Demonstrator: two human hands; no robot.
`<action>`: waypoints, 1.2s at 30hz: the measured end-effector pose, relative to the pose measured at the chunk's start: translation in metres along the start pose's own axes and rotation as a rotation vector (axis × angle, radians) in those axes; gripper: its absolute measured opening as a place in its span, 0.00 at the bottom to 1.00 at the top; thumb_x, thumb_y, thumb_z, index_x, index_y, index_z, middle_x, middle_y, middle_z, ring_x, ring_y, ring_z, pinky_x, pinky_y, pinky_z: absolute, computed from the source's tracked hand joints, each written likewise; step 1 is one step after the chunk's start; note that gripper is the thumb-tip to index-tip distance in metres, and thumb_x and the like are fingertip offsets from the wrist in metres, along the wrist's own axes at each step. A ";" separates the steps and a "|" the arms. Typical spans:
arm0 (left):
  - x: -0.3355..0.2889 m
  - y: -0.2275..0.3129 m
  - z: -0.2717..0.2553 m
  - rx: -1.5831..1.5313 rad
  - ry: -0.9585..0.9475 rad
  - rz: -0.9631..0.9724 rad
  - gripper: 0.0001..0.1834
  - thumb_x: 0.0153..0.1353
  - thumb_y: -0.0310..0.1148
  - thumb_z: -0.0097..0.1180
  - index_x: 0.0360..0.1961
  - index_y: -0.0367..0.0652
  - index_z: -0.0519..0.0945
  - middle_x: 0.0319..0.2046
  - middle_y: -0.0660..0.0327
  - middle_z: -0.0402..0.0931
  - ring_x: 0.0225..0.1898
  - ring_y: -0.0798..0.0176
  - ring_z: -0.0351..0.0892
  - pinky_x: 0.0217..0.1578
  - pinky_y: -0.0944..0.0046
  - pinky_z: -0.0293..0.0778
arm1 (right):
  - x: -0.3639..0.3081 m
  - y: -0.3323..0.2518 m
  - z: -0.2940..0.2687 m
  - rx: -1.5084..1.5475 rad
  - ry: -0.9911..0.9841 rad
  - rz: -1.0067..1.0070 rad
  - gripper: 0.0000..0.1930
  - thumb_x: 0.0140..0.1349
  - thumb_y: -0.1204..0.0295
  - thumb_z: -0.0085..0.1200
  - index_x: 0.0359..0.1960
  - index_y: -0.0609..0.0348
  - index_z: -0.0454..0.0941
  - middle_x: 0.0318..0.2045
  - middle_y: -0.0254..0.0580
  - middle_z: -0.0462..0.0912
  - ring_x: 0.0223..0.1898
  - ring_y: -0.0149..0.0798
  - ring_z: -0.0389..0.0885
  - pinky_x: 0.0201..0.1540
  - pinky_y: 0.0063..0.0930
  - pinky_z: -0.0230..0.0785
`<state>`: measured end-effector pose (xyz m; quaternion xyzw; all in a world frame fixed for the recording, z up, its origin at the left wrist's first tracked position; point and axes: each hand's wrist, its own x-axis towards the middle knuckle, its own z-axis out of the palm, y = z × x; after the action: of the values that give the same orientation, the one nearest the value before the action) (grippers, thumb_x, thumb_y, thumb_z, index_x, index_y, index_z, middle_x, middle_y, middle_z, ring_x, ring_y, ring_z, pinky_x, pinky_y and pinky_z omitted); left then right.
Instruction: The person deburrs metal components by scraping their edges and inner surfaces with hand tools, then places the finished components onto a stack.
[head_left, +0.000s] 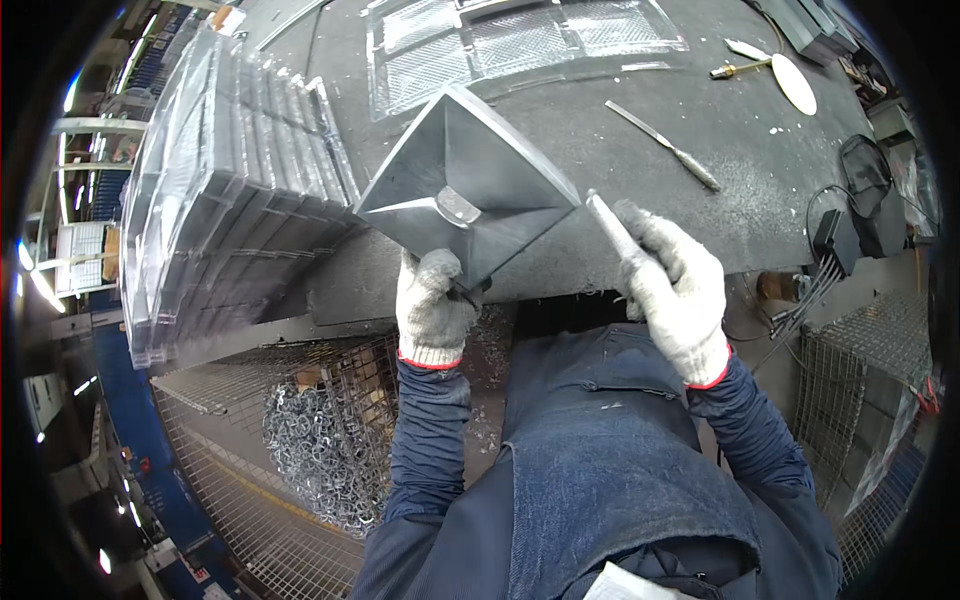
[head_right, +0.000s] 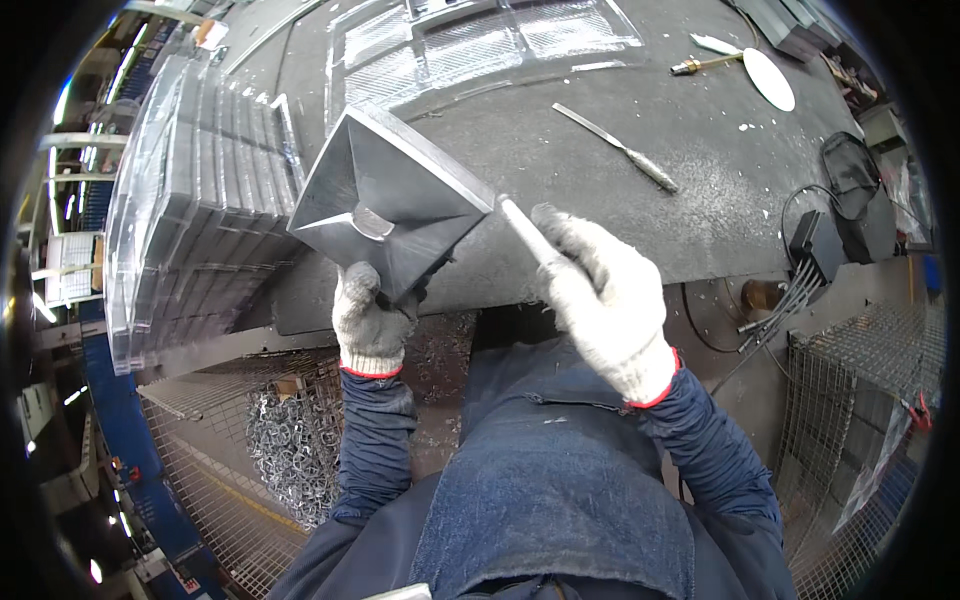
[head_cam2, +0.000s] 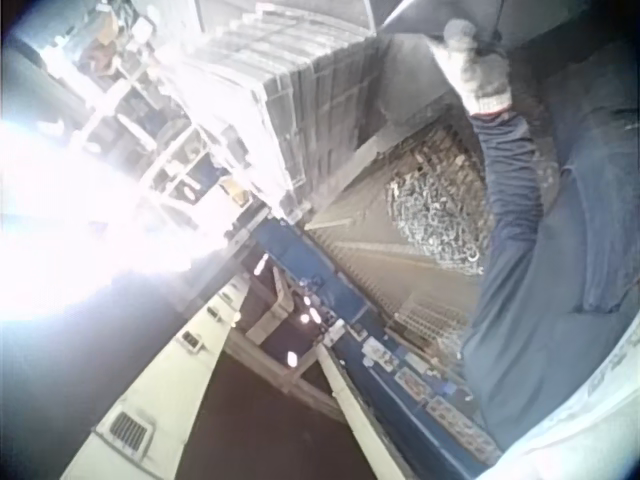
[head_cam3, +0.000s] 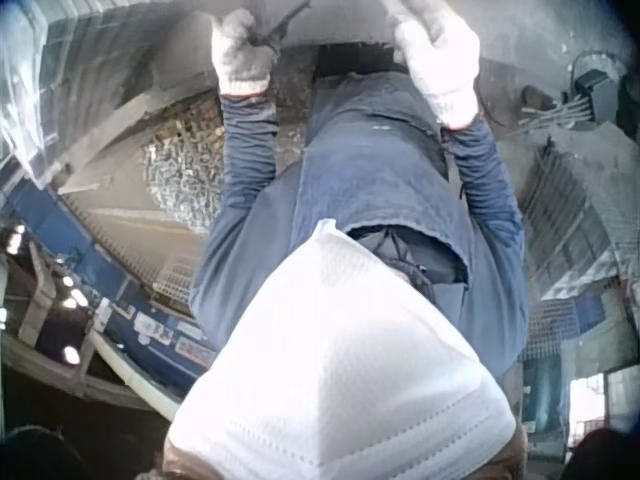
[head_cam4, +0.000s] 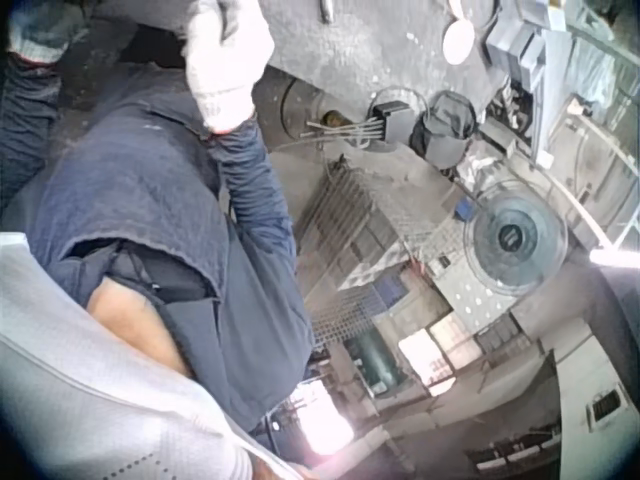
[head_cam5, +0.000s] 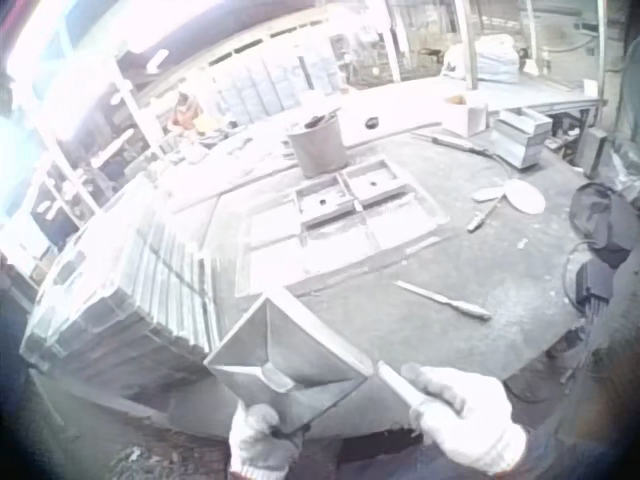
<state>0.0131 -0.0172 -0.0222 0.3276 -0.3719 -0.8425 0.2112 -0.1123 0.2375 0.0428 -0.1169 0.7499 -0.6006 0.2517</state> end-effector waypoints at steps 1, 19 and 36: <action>0.010 -0.001 -0.012 0.000 -0.009 0.006 0.35 0.64 0.30 0.65 0.72 0.43 0.69 0.51 0.63 0.80 0.45 0.59 0.84 0.47 0.57 0.84 | 0.004 0.001 0.000 0.137 0.034 -0.025 0.23 0.73 0.75 0.55 0.68 0.69 0.80 0.42 0.43 0.91 0.34 0.25 0.87 0.32 0.21 0.79; -0.128 0.208 0.006 0.444 0.136 0.824 0.32 0.55 0.24 0.74 0.63 0.35 0.80 0.48 0.57 0.87 0.42 0.63 0.86 0.46 0.65 0.85 | 0.008 0.015 0.007 0.149 -0.048 -0.197 0.22 0.75 0.72 0.55 0.65 0.75 0.78 0.28 0.33 0.79 0.22 0.21 0.73 0.22 0.18 0.66; -0.059 0.416 -0.089 1.750 0.299 0.803 0.29 0.64 0.33 0.69 0.66 0.42 0.79 0.56 0.48 0.87 0.57 0.47 0.87 0.61 0.54 0.79 | 0.015 0.024 0.027 0.059 -0.050 -0.175 0.20 0.73 0.75 0.54 0.62 0.74 0.82 0.27 0.33 0.81 0.21 0.22 0.74 0.24 0.20 0.67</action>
<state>0.1642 -0.2891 0.2746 0.3210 -0.9198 -0.0835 0.2098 -0.1087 0.2137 0.0123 -0.1897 0.7121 -0.6391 0.2202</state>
